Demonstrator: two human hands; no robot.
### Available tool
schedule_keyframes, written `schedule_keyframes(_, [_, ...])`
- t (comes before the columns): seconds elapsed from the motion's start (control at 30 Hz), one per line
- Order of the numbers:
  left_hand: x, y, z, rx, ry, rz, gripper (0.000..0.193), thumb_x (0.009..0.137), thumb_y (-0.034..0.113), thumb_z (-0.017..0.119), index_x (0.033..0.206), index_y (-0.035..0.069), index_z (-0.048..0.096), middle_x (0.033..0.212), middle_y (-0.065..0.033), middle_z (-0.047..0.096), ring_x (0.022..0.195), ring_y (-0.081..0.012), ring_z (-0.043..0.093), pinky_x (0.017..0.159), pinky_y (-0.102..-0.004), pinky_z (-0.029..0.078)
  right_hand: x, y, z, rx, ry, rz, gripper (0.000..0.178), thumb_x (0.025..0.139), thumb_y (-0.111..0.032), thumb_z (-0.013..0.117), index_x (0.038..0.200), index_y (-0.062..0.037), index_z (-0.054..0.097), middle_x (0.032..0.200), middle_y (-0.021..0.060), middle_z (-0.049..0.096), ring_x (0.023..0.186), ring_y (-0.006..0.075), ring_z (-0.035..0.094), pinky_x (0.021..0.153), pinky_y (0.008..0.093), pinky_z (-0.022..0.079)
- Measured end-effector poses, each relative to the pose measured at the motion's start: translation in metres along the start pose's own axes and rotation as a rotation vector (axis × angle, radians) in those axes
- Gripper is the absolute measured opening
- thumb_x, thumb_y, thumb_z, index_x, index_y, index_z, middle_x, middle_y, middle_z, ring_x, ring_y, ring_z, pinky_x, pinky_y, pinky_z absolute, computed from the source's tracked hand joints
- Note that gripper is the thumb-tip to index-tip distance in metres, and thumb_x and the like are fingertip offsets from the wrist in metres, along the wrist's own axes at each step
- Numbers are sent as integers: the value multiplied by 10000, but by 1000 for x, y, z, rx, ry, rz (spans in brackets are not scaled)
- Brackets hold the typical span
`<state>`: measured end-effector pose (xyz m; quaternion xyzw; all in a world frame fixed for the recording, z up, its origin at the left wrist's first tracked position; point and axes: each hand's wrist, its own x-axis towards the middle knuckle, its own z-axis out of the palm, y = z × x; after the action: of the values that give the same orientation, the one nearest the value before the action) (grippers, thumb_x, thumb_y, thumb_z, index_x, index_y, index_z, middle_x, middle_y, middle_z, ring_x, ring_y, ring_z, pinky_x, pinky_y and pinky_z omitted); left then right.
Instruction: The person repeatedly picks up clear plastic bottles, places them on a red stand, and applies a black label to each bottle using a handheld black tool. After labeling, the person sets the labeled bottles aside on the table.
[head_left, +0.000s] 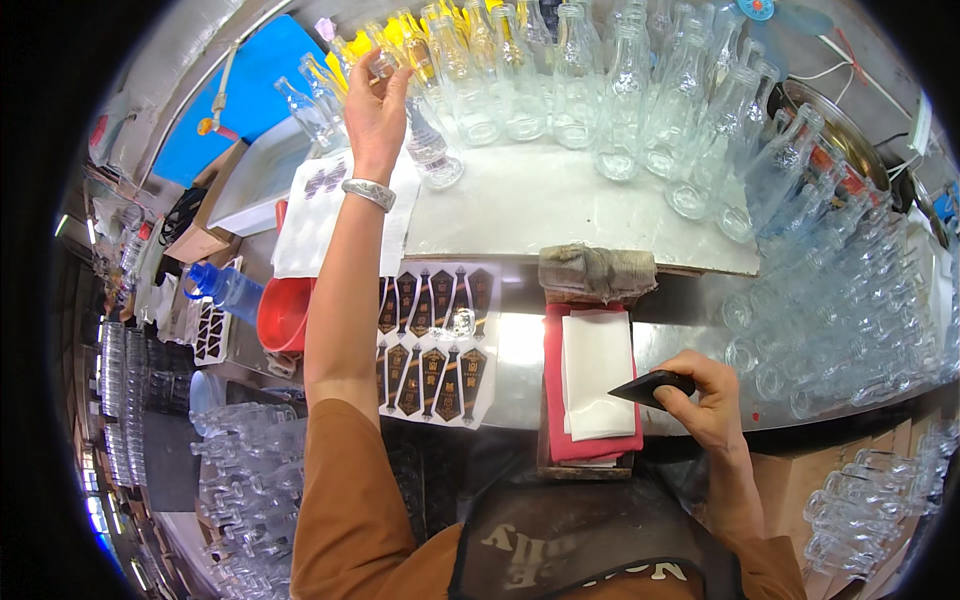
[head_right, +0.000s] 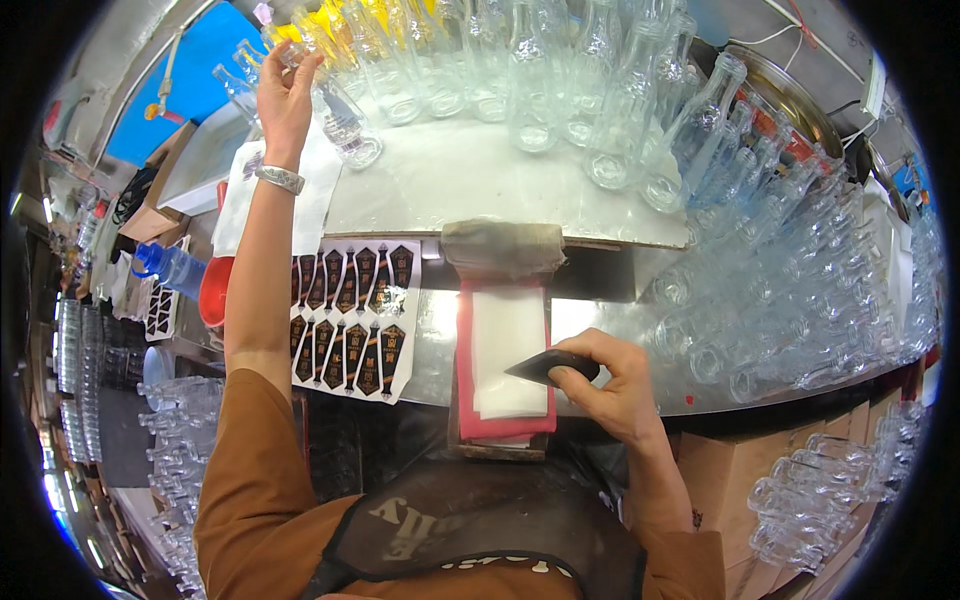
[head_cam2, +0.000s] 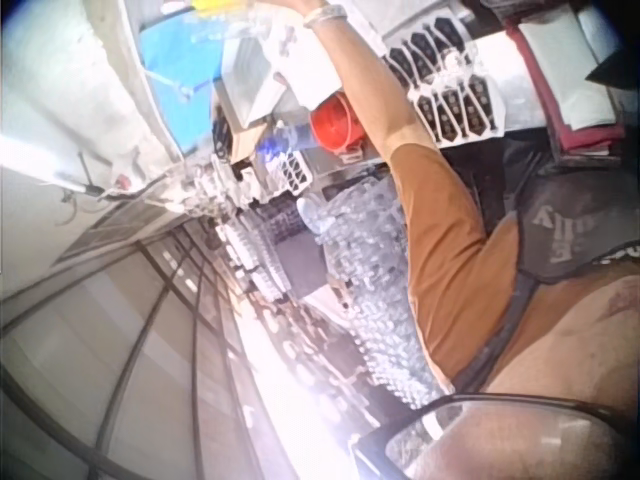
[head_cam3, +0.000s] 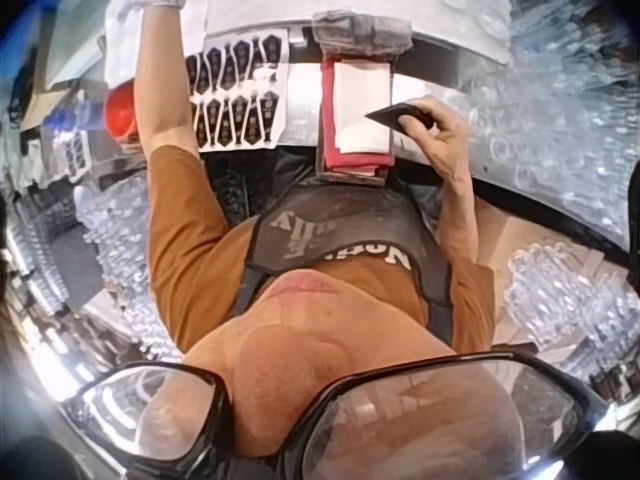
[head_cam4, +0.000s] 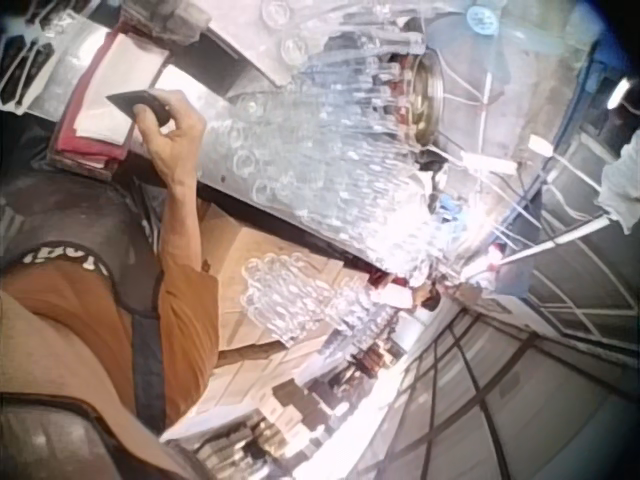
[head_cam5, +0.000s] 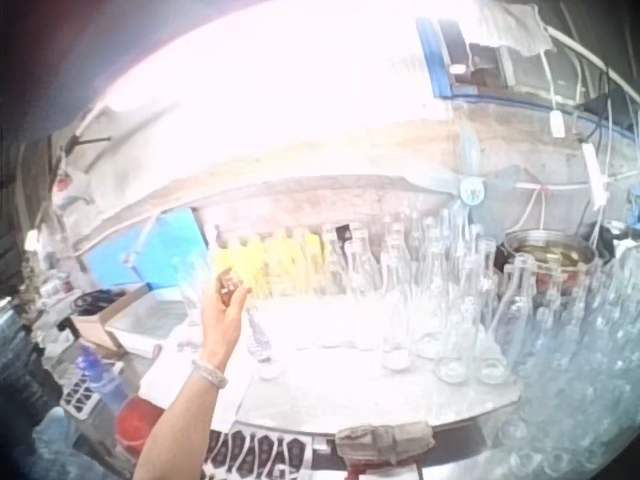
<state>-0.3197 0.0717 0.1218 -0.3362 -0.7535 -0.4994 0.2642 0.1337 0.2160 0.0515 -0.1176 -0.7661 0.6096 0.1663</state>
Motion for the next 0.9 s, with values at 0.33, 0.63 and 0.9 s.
schedule_keyframes(0.33, [24, -11, 27, 10, 78, -100, 602, 901, 272, 738, 1363, -28, 496, 1163, -126, 669, 1055, -201, 666, 883, -294, 513, 12, 18, -3, -84, -2, 35, 168, 776, -22, 733, 938, 19, 723, 805, 70, 686, 699, 125, 611, 642, 265, 483])
schedule_keyframes(0.63, [37, 55, 74, 220, 308, 452, 665, 860, 128, 692, 1409, -97, 390, 1440, -297, 433, 1336, -425, 426, 1123, -421, 354, 7, 20, -14, -61, 33, 44, 184, 776, -16, 736, 959, 7, 726, 822, 73, 689, 700, 130, 611, 645, 273, 485])
schedule_keyframes(0.9, [50, 22, 100, 169, 147, -164, 390, 861, 171, 681, 1153, -66, 582, 995, -201, 701, 923, -351, 677, 846, -434, 505, -14, 13, -11, -40, 26, 15, 226, 790, -33, 755, 1011, -1, 722, 855, 72, 689, 721, 126, 607, 668, 269, 485])
